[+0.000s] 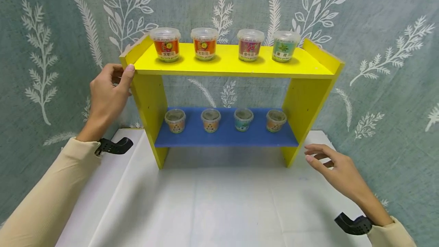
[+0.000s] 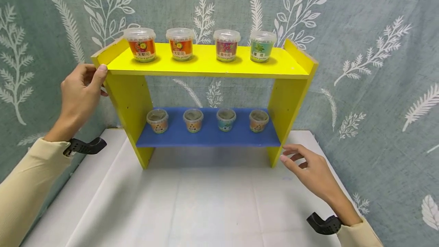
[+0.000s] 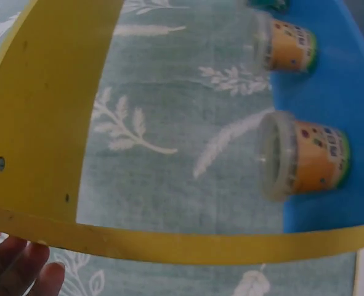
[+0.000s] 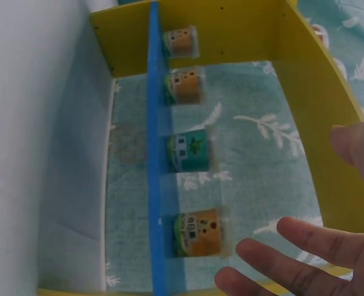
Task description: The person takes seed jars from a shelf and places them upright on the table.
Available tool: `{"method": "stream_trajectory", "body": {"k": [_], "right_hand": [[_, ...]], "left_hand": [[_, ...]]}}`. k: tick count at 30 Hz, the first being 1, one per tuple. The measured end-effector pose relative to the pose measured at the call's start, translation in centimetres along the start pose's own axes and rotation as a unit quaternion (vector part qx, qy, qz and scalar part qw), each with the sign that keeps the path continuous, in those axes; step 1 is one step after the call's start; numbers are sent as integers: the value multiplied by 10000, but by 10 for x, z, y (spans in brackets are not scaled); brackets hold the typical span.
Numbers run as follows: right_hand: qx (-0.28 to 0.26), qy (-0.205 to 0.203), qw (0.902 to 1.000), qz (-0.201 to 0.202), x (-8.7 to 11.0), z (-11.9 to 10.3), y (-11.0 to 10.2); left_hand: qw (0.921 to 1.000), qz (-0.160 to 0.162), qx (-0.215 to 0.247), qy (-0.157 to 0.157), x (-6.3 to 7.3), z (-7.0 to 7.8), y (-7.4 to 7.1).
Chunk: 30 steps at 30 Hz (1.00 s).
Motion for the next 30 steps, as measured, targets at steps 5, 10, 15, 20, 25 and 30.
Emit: {"method": "stream_trajectory", "body": {"k": [5, 10, 15, 20, 25, 30], "right_hand": [[-105, -118, 9999, 49, -4, -2, -2], [-153, -159, 9997, 84, -8, -4, -7], [-234, -270, 9992, 181, -17, -13, -15], [-472, -338, 9982, 157, -26, -22, -26], [-777, -407, 9958, 278, -32, -31, -36], [-1034, -524, 9928, 299, -40, -40, -48]], "left_hand": [[9999, -23, -117, -108, -1, -1, -2], [9996, -156, -53, -208, -1, -1, -2], [9987, -317, 198, -357, -7, 0, -5], [9972, -322, 424, -524, -7, 0, -6], [9956, -317, 564, -676, -8, 1, -7], [9925, -326, 851, -813, -8, 0, -2]]}}
Point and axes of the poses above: each hand's wrist, its own x-axis away from the middle knuckle, its own y-axis out of the palm, z = x × y, the point moved 2 cm from there along -x, towards the middle knuckle, and after that the axes turned 10 degrees about y, right-handed, at the moved point
